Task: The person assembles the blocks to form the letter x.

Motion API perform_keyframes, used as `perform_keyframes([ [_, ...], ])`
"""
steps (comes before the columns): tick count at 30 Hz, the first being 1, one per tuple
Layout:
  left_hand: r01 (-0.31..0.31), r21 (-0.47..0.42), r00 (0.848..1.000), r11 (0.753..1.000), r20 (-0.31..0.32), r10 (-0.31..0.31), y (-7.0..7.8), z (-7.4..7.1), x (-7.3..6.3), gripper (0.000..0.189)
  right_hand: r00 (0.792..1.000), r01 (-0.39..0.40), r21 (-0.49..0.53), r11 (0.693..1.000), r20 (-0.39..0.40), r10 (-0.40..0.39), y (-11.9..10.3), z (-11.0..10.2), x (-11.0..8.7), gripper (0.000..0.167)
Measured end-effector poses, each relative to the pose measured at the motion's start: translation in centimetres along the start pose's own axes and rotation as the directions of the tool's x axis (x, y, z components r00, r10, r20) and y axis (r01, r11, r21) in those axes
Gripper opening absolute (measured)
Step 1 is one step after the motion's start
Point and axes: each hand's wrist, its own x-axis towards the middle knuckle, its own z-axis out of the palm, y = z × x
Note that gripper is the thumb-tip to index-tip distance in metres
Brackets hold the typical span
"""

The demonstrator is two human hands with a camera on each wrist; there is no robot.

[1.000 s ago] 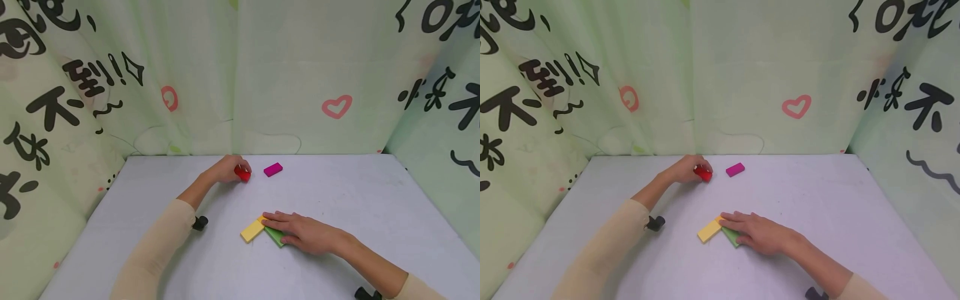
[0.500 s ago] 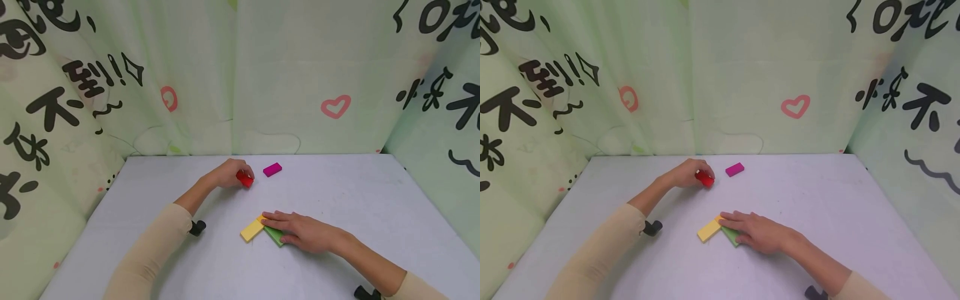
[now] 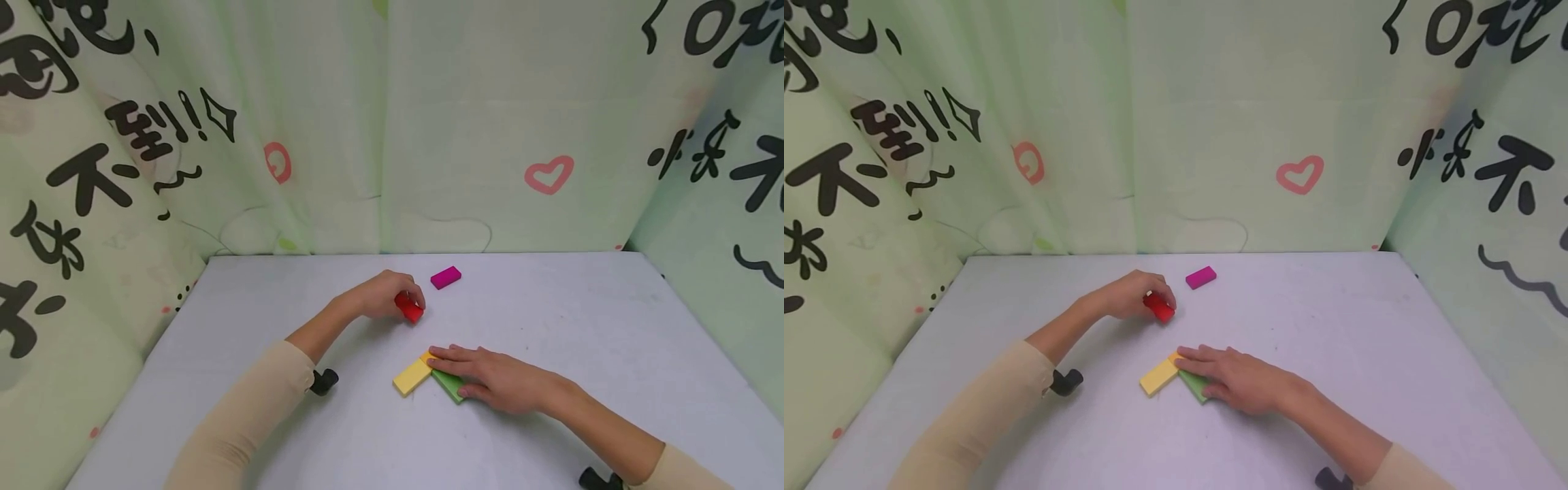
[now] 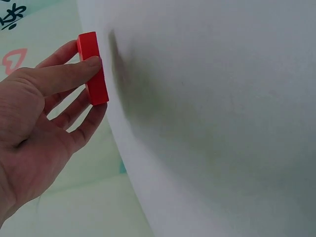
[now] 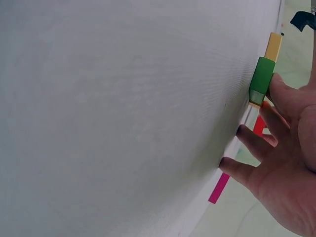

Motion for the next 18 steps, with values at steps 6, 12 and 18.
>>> perform_keyframes([
  [6, -0.015, -0.017, 0.999, 1.0, 0.037, 0.015, 0.5, 0.3, -0.6, 0.031, 1.0, 0.0, -0.003, 1.0, -0.002, 0.0, -0.1, 0.0, 0.0, 0.062],
  [12, -0.018, -0.029, 0.998, 0.999, 0.062, 0.02, 0.7, 0.8, -1.0, 0.032, 1.0, 0.0, 0.013, 1.0, -0.005, 0.0, 0.0, 0.1, 0.0, 0.062],
  [18, -0.029, -0.04, 0.996, 0.999, 0.079, 0.032, 1.0, 1.4, -1.5, 0.033, 1.0, -0.003, 0.024, 1.0, -0.008, 0.003, 0.0, 0.2, 0.0, 0.062],
])
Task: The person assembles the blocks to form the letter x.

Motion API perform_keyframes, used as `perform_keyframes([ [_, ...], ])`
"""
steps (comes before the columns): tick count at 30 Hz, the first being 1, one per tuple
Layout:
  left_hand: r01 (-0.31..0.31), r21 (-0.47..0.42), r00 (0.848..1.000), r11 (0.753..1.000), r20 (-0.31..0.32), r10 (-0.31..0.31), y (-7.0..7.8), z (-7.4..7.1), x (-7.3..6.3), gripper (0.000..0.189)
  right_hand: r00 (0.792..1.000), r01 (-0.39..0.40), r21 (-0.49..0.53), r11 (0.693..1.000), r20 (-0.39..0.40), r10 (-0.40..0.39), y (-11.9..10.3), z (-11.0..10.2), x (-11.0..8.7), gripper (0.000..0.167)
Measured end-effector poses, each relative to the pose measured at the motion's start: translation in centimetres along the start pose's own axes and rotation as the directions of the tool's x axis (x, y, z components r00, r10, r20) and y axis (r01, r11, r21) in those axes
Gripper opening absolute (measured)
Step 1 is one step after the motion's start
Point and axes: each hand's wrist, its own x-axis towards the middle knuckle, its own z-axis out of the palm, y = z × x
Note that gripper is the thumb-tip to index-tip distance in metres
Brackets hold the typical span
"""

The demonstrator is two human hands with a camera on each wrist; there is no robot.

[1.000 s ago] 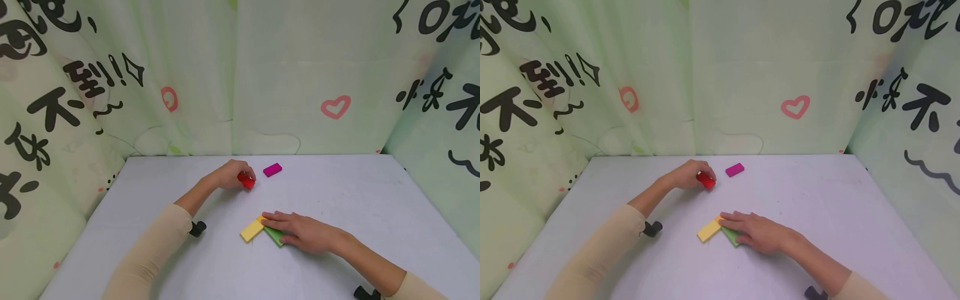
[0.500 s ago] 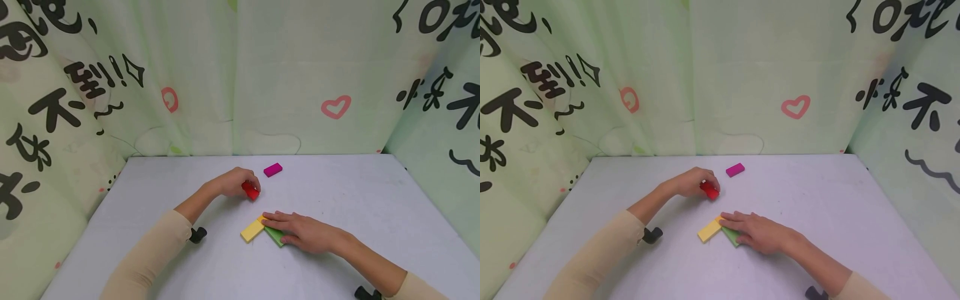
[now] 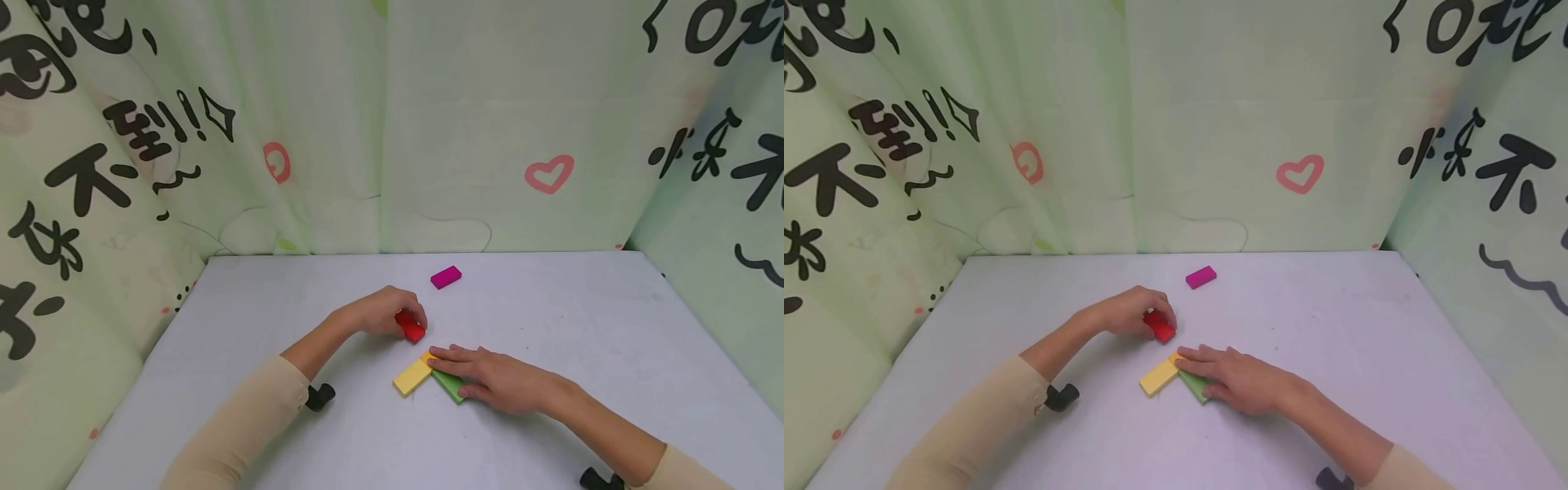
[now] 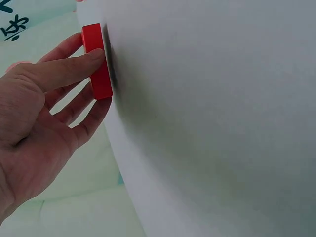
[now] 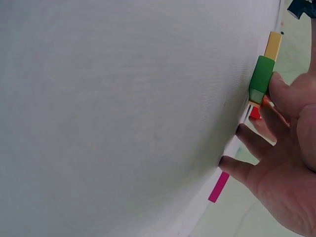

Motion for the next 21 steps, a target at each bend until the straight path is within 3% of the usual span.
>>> perform_keyframes([
  [21, -0.04, 0.025, 0.999, 0.999, 0.015, 0.04, 0.75, 0.86, -0.39, 0.029, 1.0, 0.003, 0.005, 1.0, -0.006, -0.003, -0.09, -0.09, -0.12, 0.061],
])
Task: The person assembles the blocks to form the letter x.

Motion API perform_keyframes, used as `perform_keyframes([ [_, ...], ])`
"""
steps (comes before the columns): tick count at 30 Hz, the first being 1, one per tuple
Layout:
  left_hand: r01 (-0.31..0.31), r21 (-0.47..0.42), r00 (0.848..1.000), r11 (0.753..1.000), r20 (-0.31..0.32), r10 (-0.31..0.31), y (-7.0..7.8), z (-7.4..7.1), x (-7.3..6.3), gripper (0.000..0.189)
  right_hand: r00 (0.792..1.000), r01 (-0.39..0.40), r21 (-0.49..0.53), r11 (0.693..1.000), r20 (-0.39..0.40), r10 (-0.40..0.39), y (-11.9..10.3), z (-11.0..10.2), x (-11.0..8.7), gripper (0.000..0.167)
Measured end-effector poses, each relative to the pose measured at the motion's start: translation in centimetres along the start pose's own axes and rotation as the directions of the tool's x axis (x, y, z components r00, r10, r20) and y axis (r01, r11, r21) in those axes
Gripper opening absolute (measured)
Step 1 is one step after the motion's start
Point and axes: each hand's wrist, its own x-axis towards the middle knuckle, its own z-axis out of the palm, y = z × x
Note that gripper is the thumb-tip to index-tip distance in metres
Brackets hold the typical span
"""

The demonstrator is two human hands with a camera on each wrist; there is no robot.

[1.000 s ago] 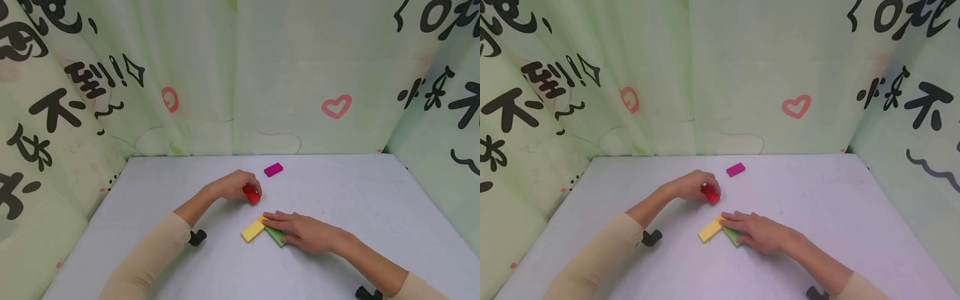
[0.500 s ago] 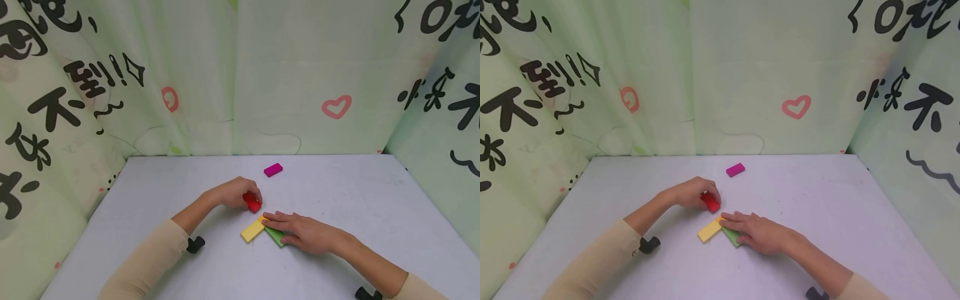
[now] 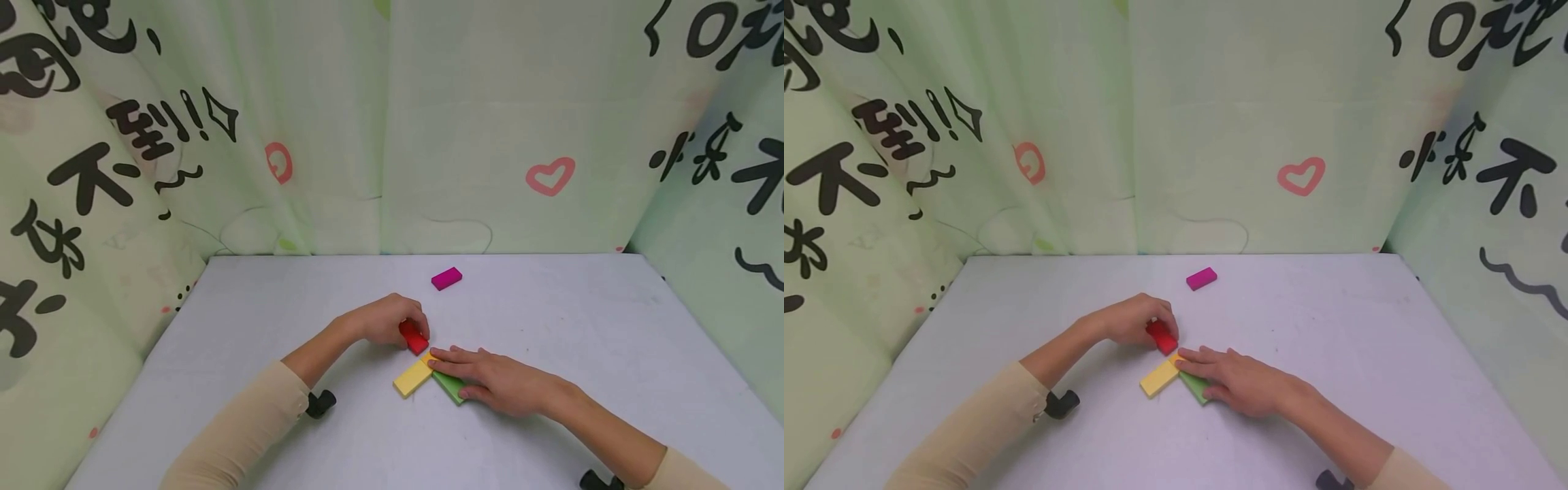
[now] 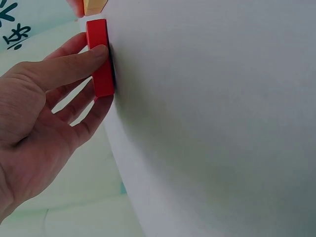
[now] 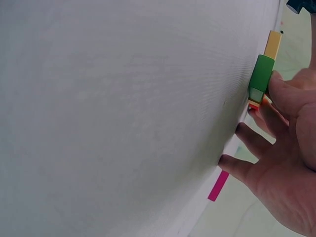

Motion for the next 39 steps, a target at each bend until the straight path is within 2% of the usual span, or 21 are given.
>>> perform_keyframes([
  [17, -0.005, 0.009, 1.0, 1.0, -0.016, 0.005, 0.44, 0.47, 0.01, 0.028, 1.0, 0.003, 0.0, 1.0, -0.003, -0.003, 0.06, 0.03, -0.06, 0.061],
  [24, -0.027, 0.007, 1.0, 1.0, -0.011, 0.027, 0.5, 0.61, 0.18, 0.027, 1.0, 0.007, 0.002, 1.0, 0.001, -0.007, 0.14, 0.06, 0.01, 0.061],
  [39, -0.018, 0.029, 1.0, 0.999, -0.019, 0.018, 0.69, 0.87, 0.05, 0.028, 1.0, 0.007, 0.001, 1.0, 0.004, -0.007, 0.08, -0.09, 0.06, 0.061],
])
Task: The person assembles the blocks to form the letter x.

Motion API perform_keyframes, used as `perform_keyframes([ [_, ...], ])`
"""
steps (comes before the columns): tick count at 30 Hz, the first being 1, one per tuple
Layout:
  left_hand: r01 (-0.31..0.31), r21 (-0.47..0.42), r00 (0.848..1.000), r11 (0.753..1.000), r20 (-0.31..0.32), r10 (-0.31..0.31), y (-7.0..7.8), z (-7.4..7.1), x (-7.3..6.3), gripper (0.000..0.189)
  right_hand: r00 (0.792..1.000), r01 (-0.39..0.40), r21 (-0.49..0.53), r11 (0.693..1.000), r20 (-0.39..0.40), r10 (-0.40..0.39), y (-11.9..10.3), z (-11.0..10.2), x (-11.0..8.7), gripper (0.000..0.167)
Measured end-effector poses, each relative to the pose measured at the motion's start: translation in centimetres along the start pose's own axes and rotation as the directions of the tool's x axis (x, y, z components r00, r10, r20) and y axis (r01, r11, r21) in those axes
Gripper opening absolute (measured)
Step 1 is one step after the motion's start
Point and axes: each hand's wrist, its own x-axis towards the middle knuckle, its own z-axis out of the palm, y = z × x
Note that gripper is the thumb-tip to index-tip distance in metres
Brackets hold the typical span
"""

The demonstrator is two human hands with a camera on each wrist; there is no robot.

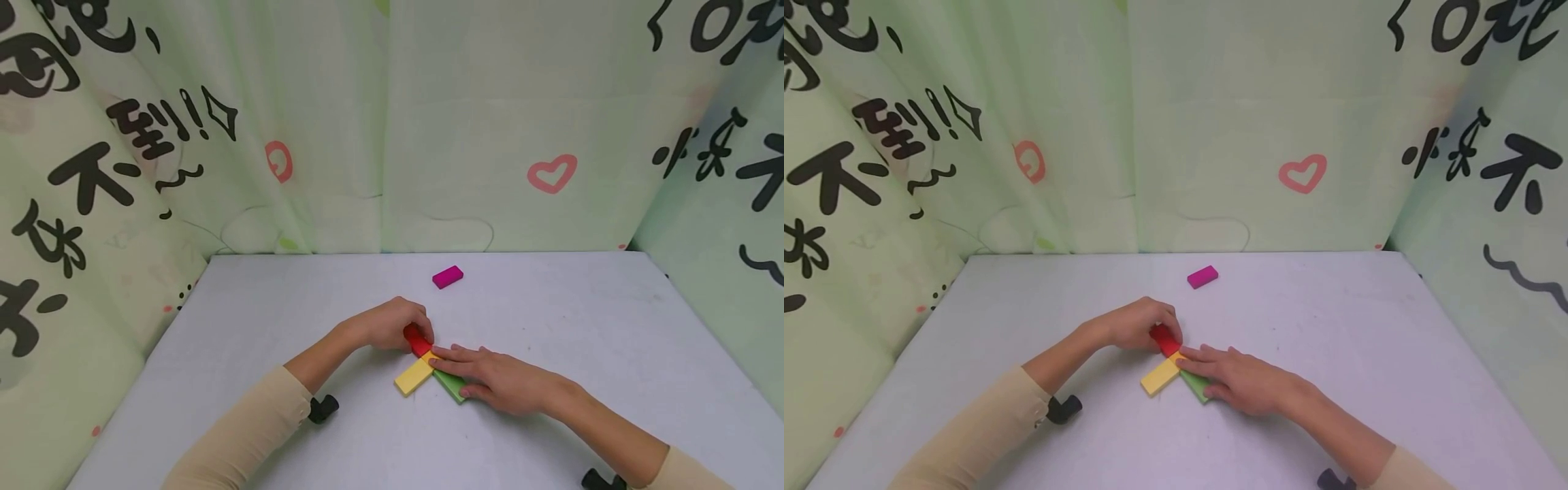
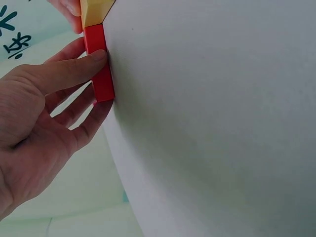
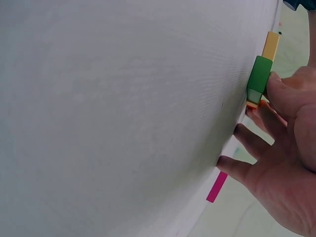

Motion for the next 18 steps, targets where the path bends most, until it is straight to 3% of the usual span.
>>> perform_keyframes([
  [18, 0.024, 0.016, 1.0, 1.0, 0.017, -0.025, 0.42, -0.1, -0.63, 0.033, 1.0, -0.007, -0.01, 1.0, 0.006, 0.007, 0.02, -0.01, 0.11, 0.061],
])
